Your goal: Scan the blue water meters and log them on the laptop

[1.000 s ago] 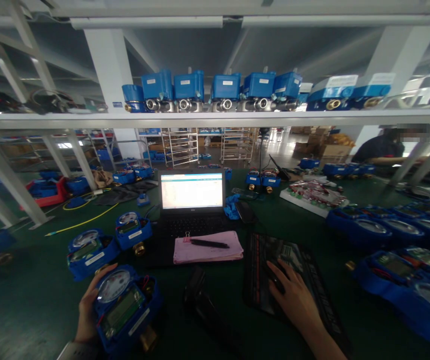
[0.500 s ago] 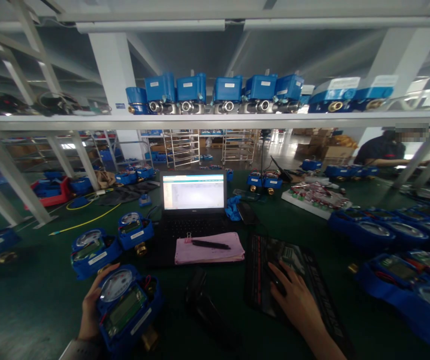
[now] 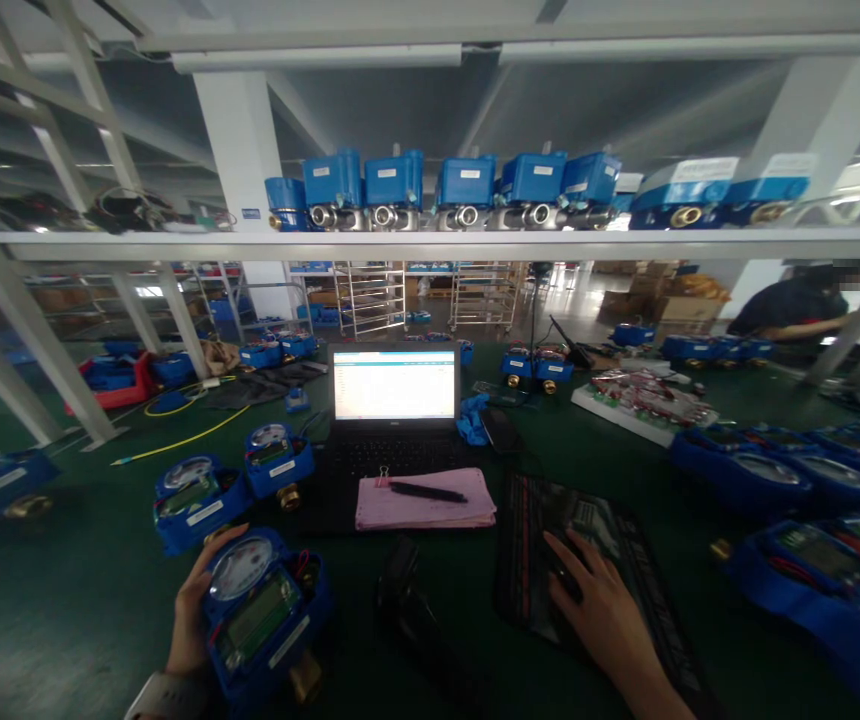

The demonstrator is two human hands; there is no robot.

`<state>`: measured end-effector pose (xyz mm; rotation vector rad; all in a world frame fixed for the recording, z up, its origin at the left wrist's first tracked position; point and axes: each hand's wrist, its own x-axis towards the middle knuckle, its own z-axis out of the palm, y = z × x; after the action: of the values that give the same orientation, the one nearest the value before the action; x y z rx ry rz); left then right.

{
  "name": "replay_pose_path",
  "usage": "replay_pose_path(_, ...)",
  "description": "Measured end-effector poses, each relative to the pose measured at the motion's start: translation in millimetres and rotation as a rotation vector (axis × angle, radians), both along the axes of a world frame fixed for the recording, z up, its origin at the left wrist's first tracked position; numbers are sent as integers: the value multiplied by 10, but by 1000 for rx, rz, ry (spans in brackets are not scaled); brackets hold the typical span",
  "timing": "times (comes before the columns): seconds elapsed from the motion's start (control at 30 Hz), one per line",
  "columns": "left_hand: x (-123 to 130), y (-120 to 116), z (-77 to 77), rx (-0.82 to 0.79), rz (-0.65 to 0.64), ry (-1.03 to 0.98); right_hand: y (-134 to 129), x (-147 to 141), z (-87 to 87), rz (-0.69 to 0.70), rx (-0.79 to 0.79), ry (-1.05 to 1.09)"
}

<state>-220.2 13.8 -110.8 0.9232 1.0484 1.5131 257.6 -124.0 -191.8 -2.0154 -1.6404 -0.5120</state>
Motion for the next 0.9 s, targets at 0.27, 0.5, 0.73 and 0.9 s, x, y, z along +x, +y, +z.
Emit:
replay_pose_path(0.27,11,2,18,24,6,-6,-9,30,-17,85,12,-50)
replay_pose_path(0.5,-15,34,-51,25,-1,-24,-24,50,-65,88,12,-24)
replay_pose_path(0.73,-27,43,-77,28,-8,-30,-21,57,-53,112,7,6)
replay_pose_path(0.9,-24,40,-72,27,-15,-34,-6,66,-44,133,30,-24)
